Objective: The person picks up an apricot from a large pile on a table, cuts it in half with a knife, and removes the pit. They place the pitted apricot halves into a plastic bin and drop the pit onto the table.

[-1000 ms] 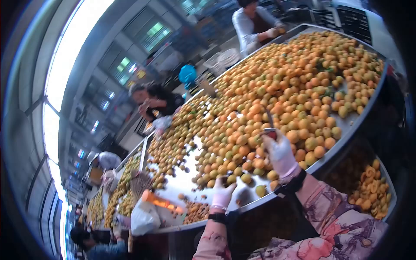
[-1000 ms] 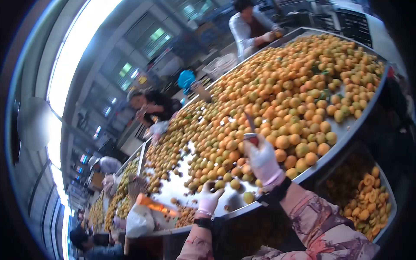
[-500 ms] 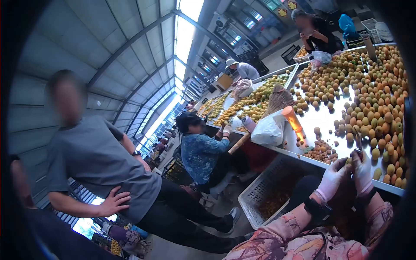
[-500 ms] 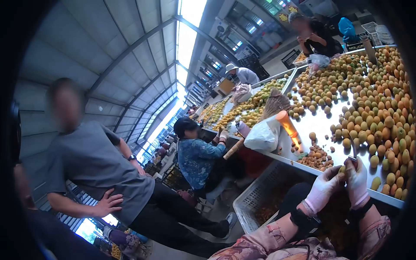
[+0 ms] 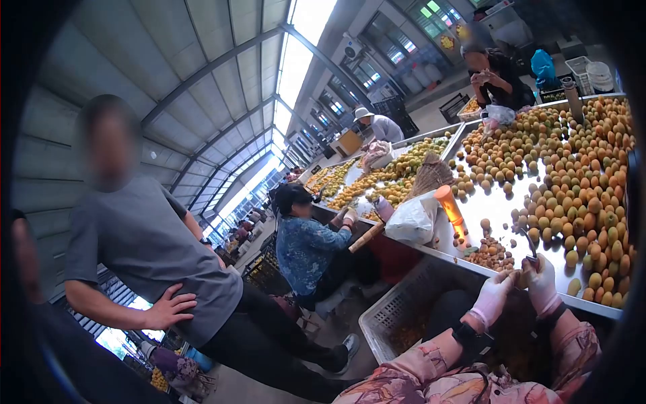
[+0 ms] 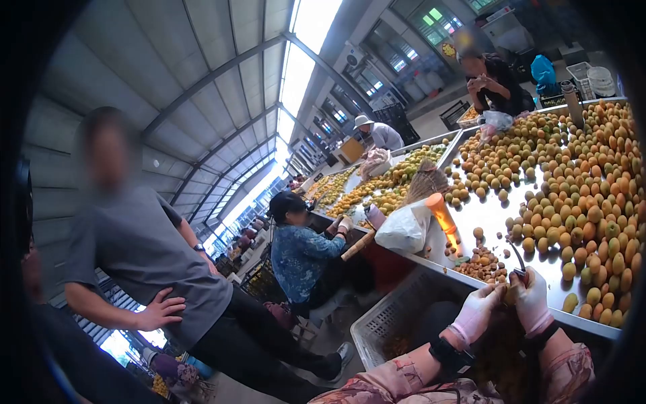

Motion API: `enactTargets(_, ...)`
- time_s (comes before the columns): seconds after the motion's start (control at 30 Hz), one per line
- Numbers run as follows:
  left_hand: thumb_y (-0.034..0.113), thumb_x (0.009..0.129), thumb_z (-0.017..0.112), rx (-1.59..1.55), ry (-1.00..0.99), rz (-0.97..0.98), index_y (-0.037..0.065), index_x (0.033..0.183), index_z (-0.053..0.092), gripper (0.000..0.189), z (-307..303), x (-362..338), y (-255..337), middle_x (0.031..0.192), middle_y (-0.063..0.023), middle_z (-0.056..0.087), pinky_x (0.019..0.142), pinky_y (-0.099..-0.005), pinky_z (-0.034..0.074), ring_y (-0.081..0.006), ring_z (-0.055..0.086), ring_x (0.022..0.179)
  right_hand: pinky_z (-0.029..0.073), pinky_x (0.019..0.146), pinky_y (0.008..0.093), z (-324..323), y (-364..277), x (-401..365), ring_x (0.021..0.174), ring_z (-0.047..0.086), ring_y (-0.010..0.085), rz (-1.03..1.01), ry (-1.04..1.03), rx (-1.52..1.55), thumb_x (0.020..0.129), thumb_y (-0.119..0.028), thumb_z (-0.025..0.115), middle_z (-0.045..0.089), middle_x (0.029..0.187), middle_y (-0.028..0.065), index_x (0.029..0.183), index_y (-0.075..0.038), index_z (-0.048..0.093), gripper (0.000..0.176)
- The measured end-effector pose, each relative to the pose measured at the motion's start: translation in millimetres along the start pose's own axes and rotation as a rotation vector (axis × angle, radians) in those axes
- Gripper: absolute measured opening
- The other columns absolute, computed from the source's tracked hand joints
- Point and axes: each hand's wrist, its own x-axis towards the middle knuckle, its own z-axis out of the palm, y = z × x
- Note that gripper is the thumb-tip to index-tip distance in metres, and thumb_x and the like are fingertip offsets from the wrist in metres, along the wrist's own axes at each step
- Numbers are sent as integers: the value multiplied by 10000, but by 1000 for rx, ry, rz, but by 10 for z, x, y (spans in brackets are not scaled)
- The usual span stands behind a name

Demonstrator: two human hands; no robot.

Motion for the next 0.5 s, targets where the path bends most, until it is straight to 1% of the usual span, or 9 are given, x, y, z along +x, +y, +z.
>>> enactTargets(0.1,283,1028,557,42,27,25,40,1290,616,363,19,-4,-16,1071,-18,655,798,-275,543,-95,606,975,381,565,298,5,90,-6,630,419,102,-21,-5,-6,922,-94,667,469,655,21,761,-22,521,230)
enactTargets(0.13,249,1037,540,14,34,22,29,1281,624,338,14,8,-59,1075,-24,666,835,-257,521,-97,606,981,379,564,297,4,99,-7,626,417,103,-34,-6,-22,918,-92,673,463,650,19,758,-25,520,231)
enactTargets(0.23,216,1040,530,142,101,222,1,1260,630,324,-8,157,-294,1097,-43,676,875,-246,488,-118,612,974,374,561,297,13,50,-42,621,407,103,-71,4,-80,912,-81,677,448,648,18,746,-30,507,242)
enactTargets(0.27,209,1041,525,170,120,214,-11,1253,631,323,-29,191,-355,1091,-58,681,881,-245,479,-124,612,970,373,560,297,25,70,-45,618,409,109,-76,12,-71,909,-79,678,448,652,22,743,-31,503,246)
enactTargets(0.33,195,1043,516,223,155,199,-33,1237,633,321,52,197,-295,1079,-89,691,892,-243,462,-135,612,964,371,559,298,32,114,-47,611,413,120,-86,29,-56,904,-76,680,447,659,30,737,-32,494,254)
enactTargets(0.43,195,1044,505,370,192,245,-55,1219,631,330,79,213,-292,1025,-119,697,876,-264,466,-145,609,953,376,560,300,21,75,-67,606,433,142,-142,37,-126,900,-76,675,464,678,44,741,-31,493,246)
enactTargets(0.5,211,1045,502,379,224,238,-59,1211,630,342,55,245,-330,1002,-124,695,869,-271,467,-154,608,940,383,562,300,27,-1,-99,603,444,156,-225,16,-116,897,-76,673,465,680,48,765,-28,508,217)
